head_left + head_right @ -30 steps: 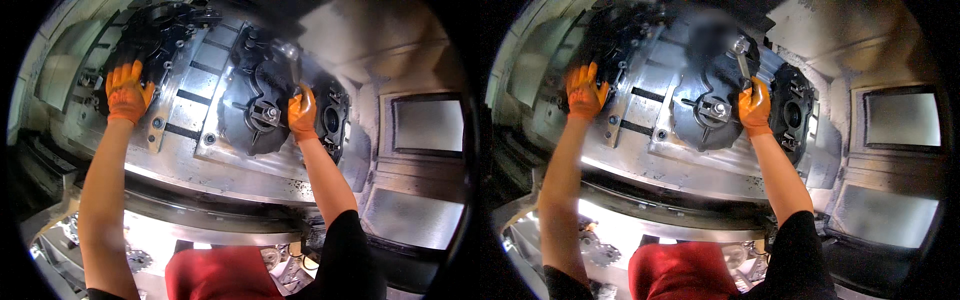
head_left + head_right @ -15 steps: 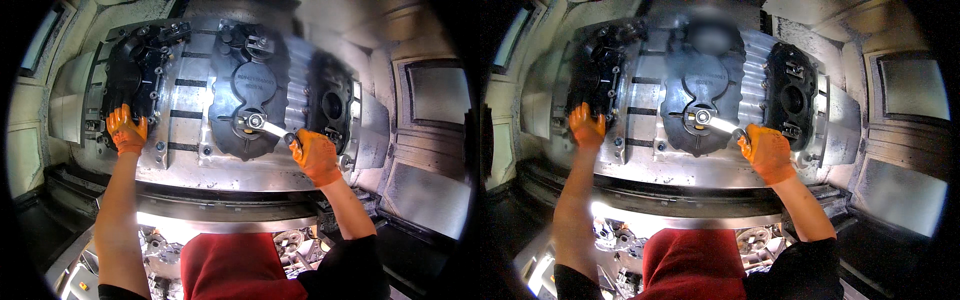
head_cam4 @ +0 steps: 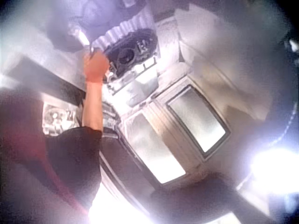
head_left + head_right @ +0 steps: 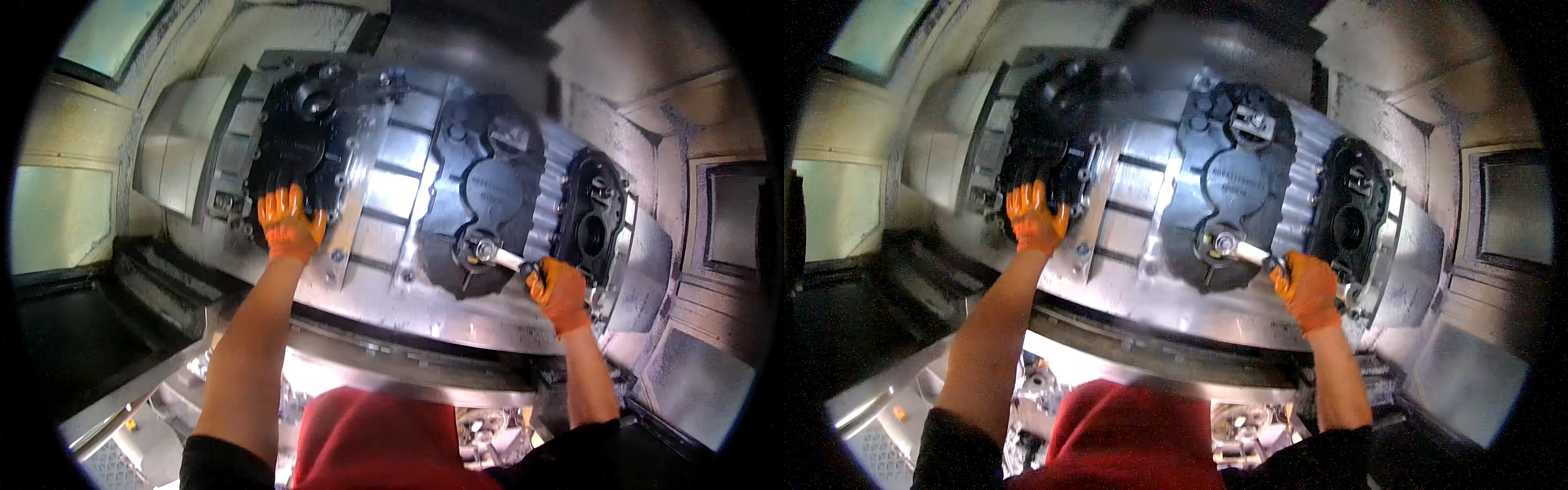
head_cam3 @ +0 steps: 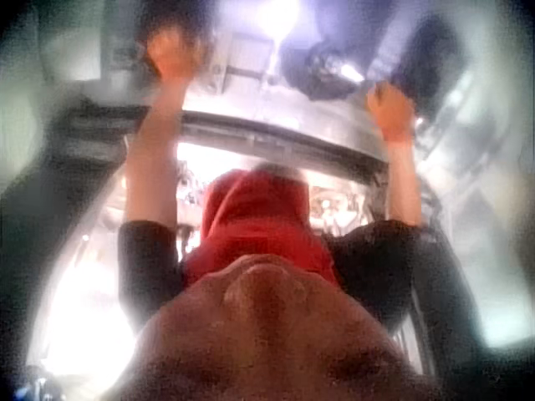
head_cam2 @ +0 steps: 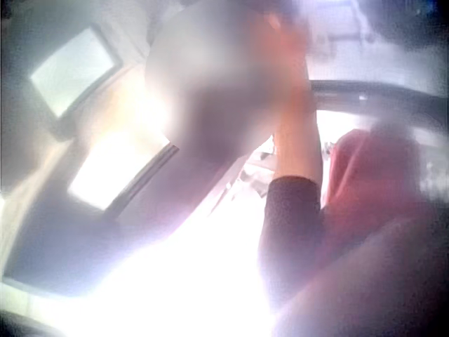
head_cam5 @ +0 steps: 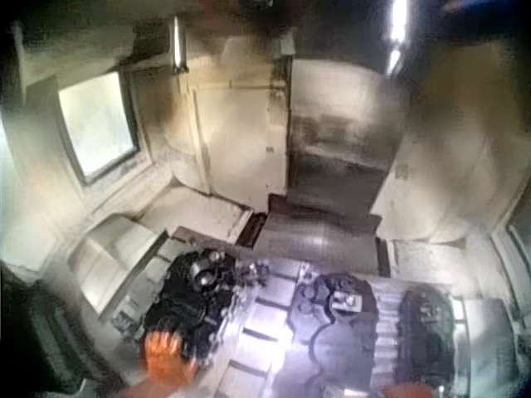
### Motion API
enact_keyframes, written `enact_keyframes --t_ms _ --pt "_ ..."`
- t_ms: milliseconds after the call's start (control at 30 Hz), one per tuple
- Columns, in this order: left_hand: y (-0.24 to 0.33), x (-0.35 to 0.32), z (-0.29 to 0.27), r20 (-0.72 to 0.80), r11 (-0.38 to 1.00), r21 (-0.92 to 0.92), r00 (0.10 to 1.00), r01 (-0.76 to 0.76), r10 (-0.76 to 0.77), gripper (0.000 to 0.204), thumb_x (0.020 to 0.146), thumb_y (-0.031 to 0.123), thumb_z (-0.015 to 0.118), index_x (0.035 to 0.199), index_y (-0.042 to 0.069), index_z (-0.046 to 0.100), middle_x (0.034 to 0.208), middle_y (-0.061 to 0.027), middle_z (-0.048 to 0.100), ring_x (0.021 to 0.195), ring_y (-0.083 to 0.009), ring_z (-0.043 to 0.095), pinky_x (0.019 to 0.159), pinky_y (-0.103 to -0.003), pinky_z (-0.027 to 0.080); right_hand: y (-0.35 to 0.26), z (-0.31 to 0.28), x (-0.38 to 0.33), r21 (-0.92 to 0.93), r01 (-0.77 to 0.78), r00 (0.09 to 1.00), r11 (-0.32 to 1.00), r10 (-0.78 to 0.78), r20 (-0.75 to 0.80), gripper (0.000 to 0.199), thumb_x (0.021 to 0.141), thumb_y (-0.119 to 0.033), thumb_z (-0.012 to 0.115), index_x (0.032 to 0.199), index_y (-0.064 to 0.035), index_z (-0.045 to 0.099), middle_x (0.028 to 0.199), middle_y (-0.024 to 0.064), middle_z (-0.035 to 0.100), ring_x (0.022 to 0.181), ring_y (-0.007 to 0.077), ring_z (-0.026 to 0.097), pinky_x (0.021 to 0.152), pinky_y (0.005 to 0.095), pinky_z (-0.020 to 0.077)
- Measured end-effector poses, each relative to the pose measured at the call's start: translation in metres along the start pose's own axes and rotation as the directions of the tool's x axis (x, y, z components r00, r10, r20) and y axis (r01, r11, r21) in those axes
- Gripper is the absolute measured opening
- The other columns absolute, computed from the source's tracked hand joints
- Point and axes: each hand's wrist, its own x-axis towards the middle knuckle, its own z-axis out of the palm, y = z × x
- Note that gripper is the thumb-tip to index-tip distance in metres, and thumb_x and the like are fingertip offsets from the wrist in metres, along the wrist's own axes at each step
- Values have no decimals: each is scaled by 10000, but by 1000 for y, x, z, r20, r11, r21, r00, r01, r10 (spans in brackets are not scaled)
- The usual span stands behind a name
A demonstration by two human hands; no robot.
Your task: The person places a metal casing into a CNC machine bed and secures it using a wrench to tighten bolts on mounting fixtures.
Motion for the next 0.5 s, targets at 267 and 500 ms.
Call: enact_keyframes --t_ms 267,500 --pt "-7 -13 -2 -21 998 67 1000 -15 16 587 696 376 716 1124 6 558 1021 -178 540 1006 -360 499 964 -483 350 10 -63 95 66 -255 947 965 263 -182 459 930 -478 503 1024 -52 644 940 241 666 917 443 624 787 507 474" --pt "-20 -17 30 -125 981 142 981 -133 151 646 719 345 706 1201 -40 515 1091 -213 534 1071 -379 472 1000 -482 335 22 -57 138 15 -131 977 991 131 -167 506 921 -517 478 904 -45 659 871 226 669 864 417 648 755 523 494"
